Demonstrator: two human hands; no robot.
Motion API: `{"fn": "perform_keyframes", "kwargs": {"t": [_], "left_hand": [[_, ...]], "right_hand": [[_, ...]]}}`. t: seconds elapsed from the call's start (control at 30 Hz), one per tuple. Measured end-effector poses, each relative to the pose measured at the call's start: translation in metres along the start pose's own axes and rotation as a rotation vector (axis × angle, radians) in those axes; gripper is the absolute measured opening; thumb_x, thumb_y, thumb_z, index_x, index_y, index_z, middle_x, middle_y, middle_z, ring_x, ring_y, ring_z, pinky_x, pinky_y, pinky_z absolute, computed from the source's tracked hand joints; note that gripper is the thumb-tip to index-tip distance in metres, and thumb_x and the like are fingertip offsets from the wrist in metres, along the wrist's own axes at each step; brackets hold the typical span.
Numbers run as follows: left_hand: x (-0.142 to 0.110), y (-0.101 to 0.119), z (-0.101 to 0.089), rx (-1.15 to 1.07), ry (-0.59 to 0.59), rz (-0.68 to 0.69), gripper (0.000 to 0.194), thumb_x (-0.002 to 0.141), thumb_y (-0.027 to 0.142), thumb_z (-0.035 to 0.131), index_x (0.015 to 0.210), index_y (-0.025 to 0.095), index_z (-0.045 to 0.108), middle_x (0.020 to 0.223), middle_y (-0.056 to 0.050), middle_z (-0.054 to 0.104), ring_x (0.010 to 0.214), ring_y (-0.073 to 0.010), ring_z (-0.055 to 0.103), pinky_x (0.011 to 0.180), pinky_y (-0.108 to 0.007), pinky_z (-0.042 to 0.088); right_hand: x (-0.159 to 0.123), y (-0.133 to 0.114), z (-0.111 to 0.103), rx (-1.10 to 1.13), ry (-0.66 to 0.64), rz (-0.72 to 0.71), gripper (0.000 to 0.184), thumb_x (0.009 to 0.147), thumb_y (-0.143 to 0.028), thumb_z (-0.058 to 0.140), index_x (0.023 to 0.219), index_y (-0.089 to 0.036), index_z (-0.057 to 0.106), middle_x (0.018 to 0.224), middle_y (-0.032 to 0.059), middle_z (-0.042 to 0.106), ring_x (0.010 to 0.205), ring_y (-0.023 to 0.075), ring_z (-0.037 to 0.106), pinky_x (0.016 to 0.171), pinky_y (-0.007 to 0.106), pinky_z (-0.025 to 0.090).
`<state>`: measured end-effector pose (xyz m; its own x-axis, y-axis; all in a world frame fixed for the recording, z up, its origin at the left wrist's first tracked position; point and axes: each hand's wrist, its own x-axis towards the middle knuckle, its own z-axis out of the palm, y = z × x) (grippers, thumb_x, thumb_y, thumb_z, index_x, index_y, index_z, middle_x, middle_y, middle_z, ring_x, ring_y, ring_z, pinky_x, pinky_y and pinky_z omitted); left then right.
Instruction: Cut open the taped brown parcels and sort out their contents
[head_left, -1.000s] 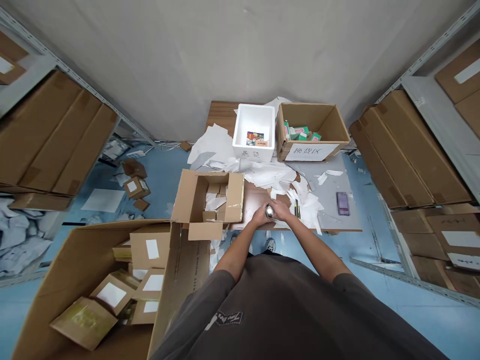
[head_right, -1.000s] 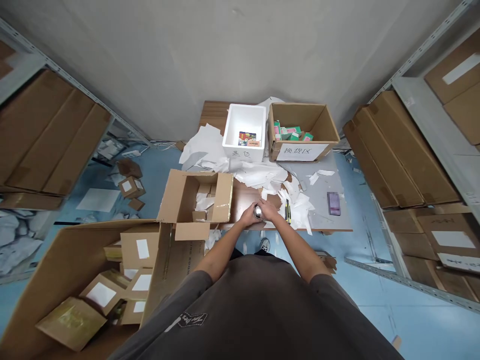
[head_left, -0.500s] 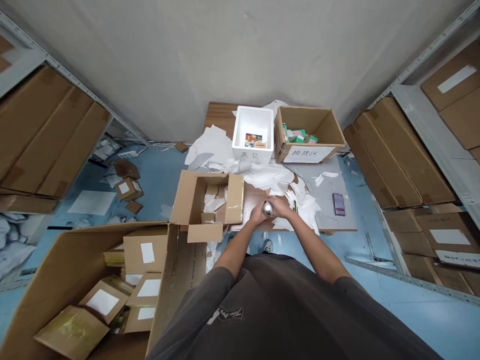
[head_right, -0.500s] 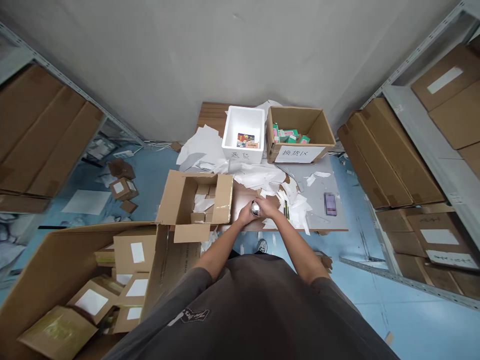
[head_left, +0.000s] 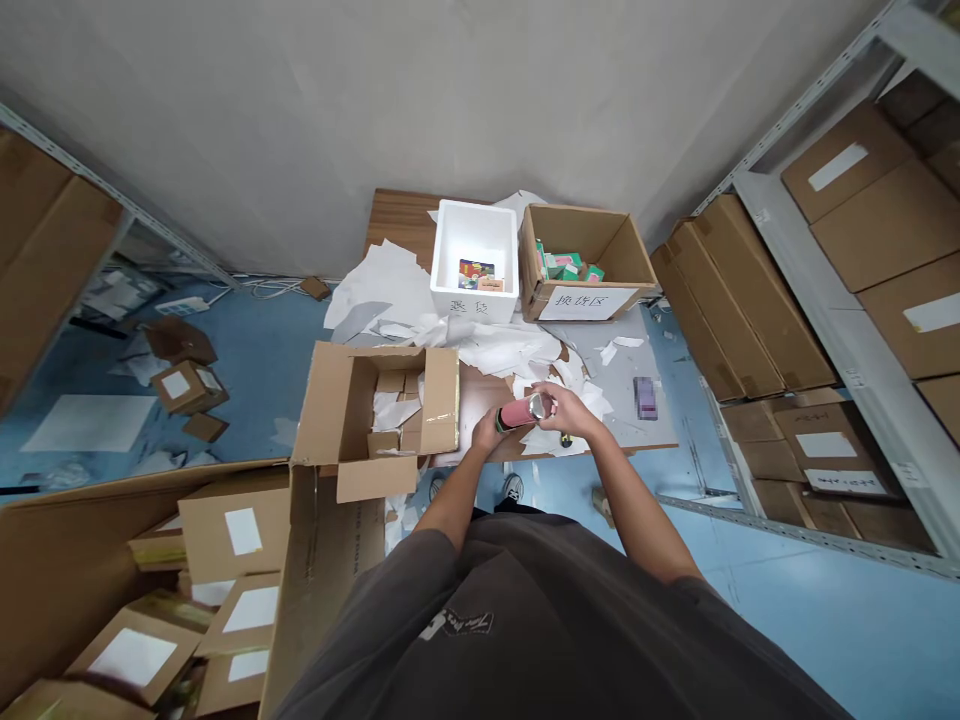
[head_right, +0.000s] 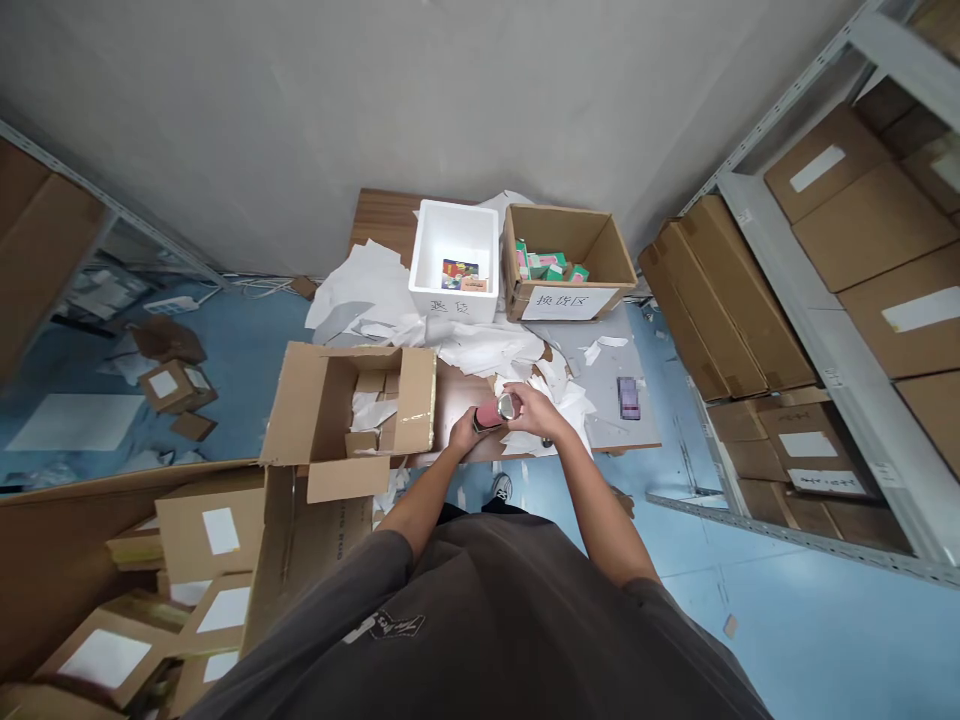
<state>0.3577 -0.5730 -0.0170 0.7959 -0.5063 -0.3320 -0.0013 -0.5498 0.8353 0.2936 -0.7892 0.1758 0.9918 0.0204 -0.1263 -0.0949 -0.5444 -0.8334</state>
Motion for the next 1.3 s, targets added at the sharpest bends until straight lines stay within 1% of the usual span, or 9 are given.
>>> {"fn": "perform_keyframes", "kwargs": {"t": [0.13, 0.3, 0.4, 0.6, 0.73, 0.9, 1.1, 1.2, 1.3], "left_hand": [[-0.006, 0.003, -0.003, -0.149, 0.032, 0.008, 0.104, 0.054, 0.032, 0.105, 0.146, 0.018, 0.058, 0.146, -0.019, 0.066, 0.136, -0.0467, 0.059, 0.112, -0.054, 0.047], [-0.032, 0.023, -0.022, -0.202, 0.147, 0.095, 0.155, 0.047, 0.046, 0.105, 0.172, 0.02, 0.018, 0.174, -0.025, 0.031, 0.163, -0.0454, 0.028, 0.129, -0.058, 0.029], [-0.052, 0.05, -0.043, -0.201, 0.194, 0.208, 0.146, 0.059, 0.049, 0.101, 0.174, 0.024, 0.015, 0.173, -0.023, 0.033, 0.16, -0.0438, 0.034, 0.128, -0.06, 0.031], [-0.059, 0.121, -0.083, -0.098, 0.311, 0.426, 0.109, 0.071, 0.035, 0.093, 0.164, 0.027, 0.038, 0.157, -0.018, 0.051, 0.138, -0.0371, 0.058, 0.116, -0.053, 0.048], [-0.058, 0.141, -0.106, -0.135, 0.292, 0.43, 0.102, 0.07, 0.037, 0.095, 0.158, 0.027, 0.045, 0.151, -0.017, 0.055, 0.136, -0.0384, 0.058, 0.112, -0.056, 0.051], [-0.066, 0.154, -0.131, -0.43, 0.089, 0.46, 0.109, 0.078, 0.048, 0.092, 0.166, 0.03, 0.031, 0.153, -0.017, 0.052, 0.132, -0.0323, 0.063, 0.106, -0.048, 0.057], [-0.075, 0.181, -0.14, -0.295, 0.176, 0.471, 0.117, 0.069, 0.043, 0.099, 0.167, 0.031, 0.037, 0.156, -0.017, 0.049, 0.13, -0.0328, 0.063, 0.105, -0.048, 0.058], [-0.077, 0.188, -0.141, -0.423, 0.084, 0.428, 0.119, 0.073, 0.044, 0.097, 0.17, 0.033, 0.03, 0.149, -0.016, 0.055, 0.113, -0.0256, 0.071, 0.095, -0.042, 0.062], [-0.076, 0.192, -0.142, -0.457, 0.021, 0.426, 0.119, 0.072, 0.044, 0.098, 0.17, 0.033, 0.031, 0.149, -0.015, 0.056, 0.115, -0.0252, 0.07, 0.097, -0.041, 0.061]], "right_hand": [[0.002, -0.02, -0.031, 0.268, 0.052, 0.032, 0.069, 0.067, -0.025, 0.082, 0.134, -0.022, 0.065, 0.11, 0.0043, 0.072, 0.09, 0.0208, 0.069, 0.084, 0.035, 0.058], [0.023, -0.038, -0.045, 0.434, 0.163, -0.04, 0.075, 0.059, -0.041, 0.094, 0.126, -0.024, 0.065, 0.113, 0.0063, 0.073, 0.1, 0.0242, 0.07, 0.093, 0.039, 0.058], [0.04, -0.045, -0.041, 0.44, 0.242, -0.018, 0.071, 0.056, -0.048, 0.097, 0.116, -0.022, 0.069, 0.109, 0.0054, 0.073, 0.099, 0.0248, 0.069, 0.094, 0.041, 0.057], [0.066, -0.064, -0.017, 0.62, 0.371, 0.133, 0.06, 0.053, -0.056, 0.097, 0.088, -0.023, 0.061, 0.086, -0.0024, 0.064, 0.085, 0.0194, 0.062, 0.079, 0.037, 0.06], [0.067, -0.083, -0.01, 0.748, 0.319, 0.127, 0.064, 0.058, -0.052, 0.097, 0.106, -0.027, 0.063, 0.103, 0.0006, 0.069, 0.093, 0.0209, 0.065, 0.079, 0.037, 0.063], [0.053, -0.088, -0.002, 0.759, -0.008, -0.027, 0.1, 0.057, -0.037, 0.099, 0.145, -0.036, 0.052, 0.128, 0.0067, 0.068, 0.107, 0.0254, 0.07, 0.089, 0.042, 0.063], [0.044, -0.09, 0.009, 0.483, 0.275, -0.011, 0.119, 0.06, -0.038, 0.095, 0.163, -0.03, 0.036, 0.134, 0.0126, 0.064, 0.108, 0.0289, 0.068, 0.095, 0.05, 0.061], [0.042, -0.094, 0.005, 0.506, 0.241, 0.002, 0.122, 0.063, -0.038, 0.092, 0.167, -0.032, 0.029, 0.132, 0.0123, 0.064, 0.111, 0.0304, 0.068, 0.095, 0.05, 0.062], [0.041, -0.096, 0.003, 0.573, 0.212, 0.004, 0.121, 0.065, -0.037, 0.088, 0.169, -0.036, 0.025, 0.132, 0.0113, 0.064, 0.111, 0.0303, 0.07, 0.091, 0.049, 0.063]]}}
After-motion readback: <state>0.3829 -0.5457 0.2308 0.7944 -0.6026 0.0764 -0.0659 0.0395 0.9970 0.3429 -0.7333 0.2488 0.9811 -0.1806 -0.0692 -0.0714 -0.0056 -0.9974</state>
